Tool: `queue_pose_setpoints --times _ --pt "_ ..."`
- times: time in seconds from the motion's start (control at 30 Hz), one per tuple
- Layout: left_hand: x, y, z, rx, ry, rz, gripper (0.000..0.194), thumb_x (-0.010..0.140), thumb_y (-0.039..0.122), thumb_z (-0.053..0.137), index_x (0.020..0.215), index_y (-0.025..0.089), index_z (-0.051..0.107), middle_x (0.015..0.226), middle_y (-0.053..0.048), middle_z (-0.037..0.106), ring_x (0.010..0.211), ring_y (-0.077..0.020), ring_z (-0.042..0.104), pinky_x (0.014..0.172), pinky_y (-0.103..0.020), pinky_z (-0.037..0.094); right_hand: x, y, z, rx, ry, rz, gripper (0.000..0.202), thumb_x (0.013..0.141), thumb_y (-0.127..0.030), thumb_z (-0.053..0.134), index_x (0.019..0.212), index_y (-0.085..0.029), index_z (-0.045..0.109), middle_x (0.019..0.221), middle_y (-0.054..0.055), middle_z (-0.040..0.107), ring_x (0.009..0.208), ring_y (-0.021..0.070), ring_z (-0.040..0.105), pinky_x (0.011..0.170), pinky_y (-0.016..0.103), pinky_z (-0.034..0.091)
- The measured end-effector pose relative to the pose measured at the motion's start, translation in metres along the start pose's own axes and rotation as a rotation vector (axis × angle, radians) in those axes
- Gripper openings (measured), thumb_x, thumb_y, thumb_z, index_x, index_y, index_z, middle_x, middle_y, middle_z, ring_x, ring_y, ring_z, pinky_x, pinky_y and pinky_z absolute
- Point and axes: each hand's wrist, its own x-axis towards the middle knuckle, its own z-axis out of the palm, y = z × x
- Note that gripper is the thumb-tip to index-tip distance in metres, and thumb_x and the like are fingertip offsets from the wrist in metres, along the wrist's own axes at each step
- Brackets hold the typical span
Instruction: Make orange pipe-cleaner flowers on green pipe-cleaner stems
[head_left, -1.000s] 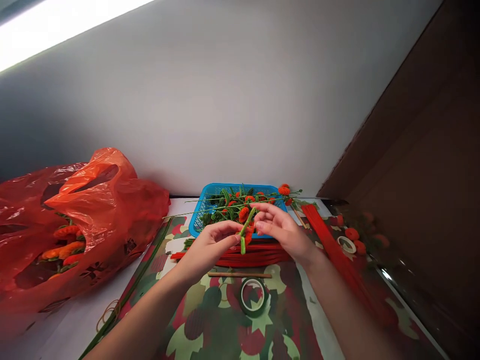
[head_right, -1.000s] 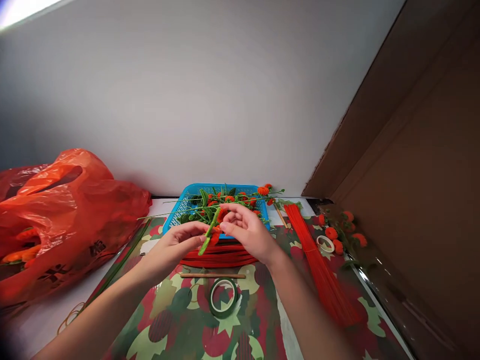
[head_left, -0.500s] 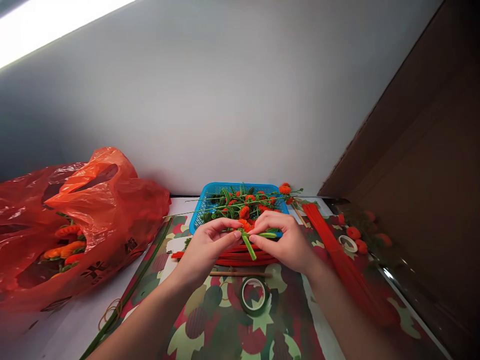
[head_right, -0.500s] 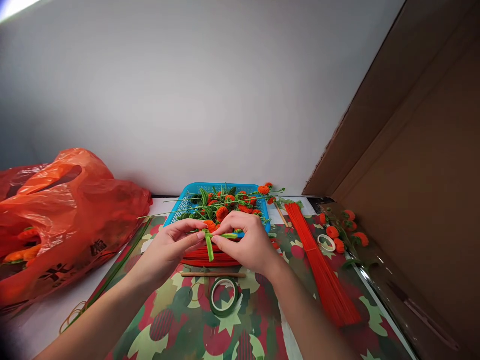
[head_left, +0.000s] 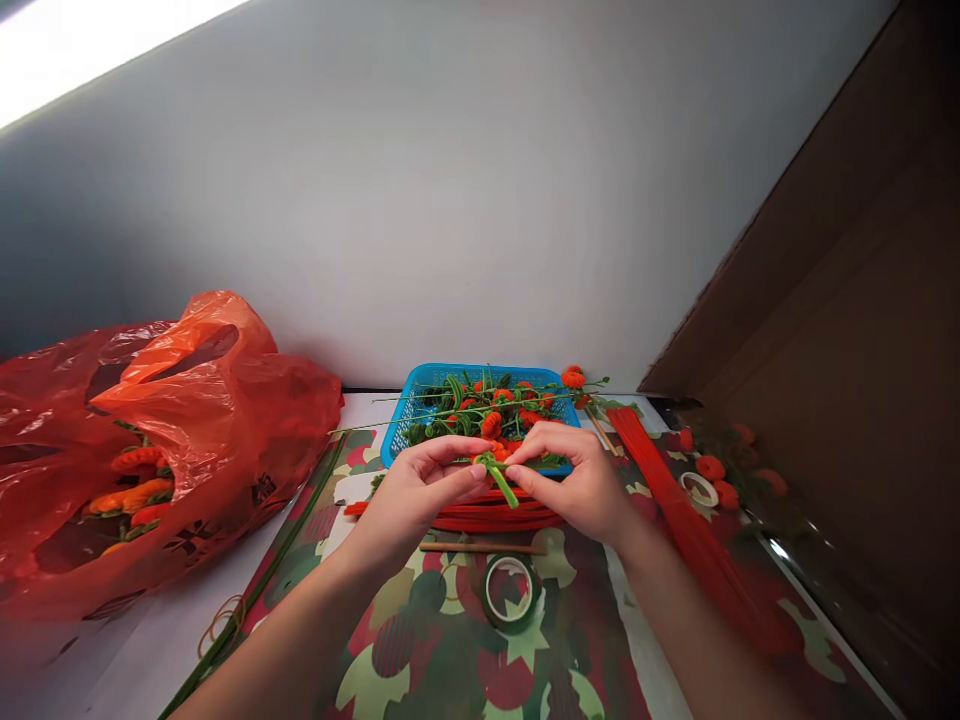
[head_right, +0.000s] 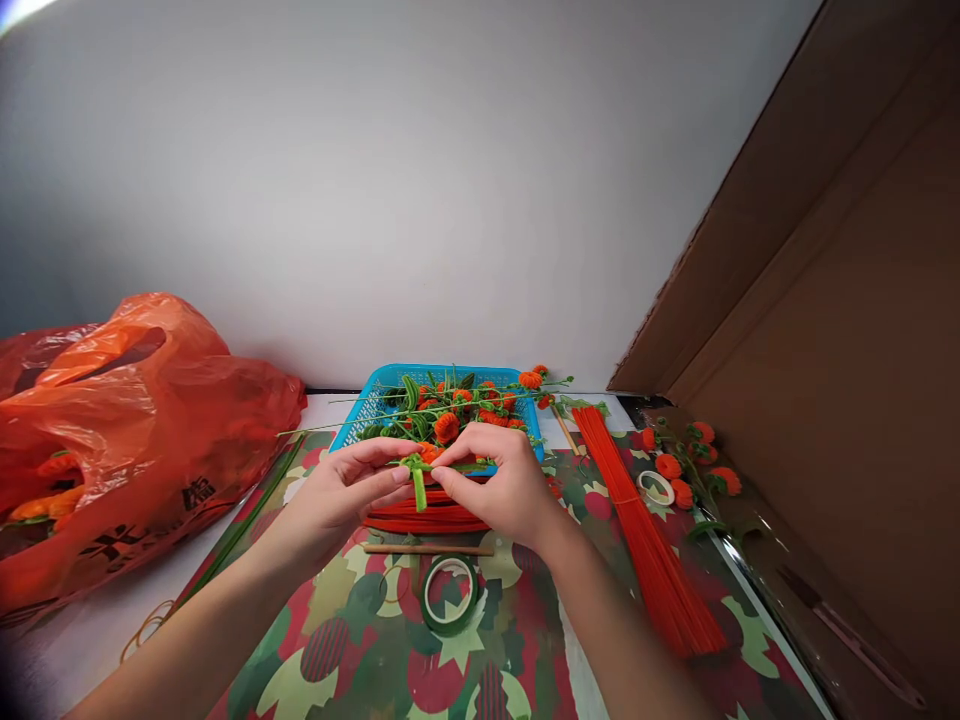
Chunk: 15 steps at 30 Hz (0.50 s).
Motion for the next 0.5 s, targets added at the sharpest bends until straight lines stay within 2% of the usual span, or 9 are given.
queue_pose_setpoints --times 0.2,0.37,0.5 --pt "0.0002 -0.0008 0.0021 0.068 0.062 0.072 0.024 0.070 0.032 0.078 0.090 0.020 0.073 0.093 -0.003 0.072 0.085 -0.0151 0.067 0.073 -0.021 0.056 -0.0022 -0.0019 0.0003 -0.080 -0.035 -0.079 0.007 0.075 -0.012 0.066 0.076 -0.018 0.068 0.071 0.001 0.065 0.067 0.0125 0.059 0.063 0.025 0.045" --pt "-0.0003 0.0013 0.0041 0.183 0.011 0.107 0.028 0.072 0.030 0.075 0.096 0.018 0.071 0.087 -0.004 0.072 0.077 -0.0145 0.066 0.069 -0.022 0.055 -0.0030 -0.0033 -0.0026 -0.210 -0.086 -0.130 0.020 0.077 -0.014 0.068 0.095 -0.022 0.067 0.087 0.001 0.067 0.083 0.0156 0.060 0.078 0.031 0.043" --pt "0.0003 -0.0009 0.0043 0.284 -0.014 0.126 0.025 0.073 0.030 0.072 0.095 0.017 0.070 0.085 -0.004 0.071 0.074 -0.0144 0.064 0.067 -0.023 0.054 -0.0023 -0.0018 -0.0027 -0.359 -0.130 -0.190 0.010 0.085 -0.015 0.061 0.091 -0.021 0.067 0.083 0.001 0.068 0.081 0.0149 0.058 0.079 0.032 0.038"
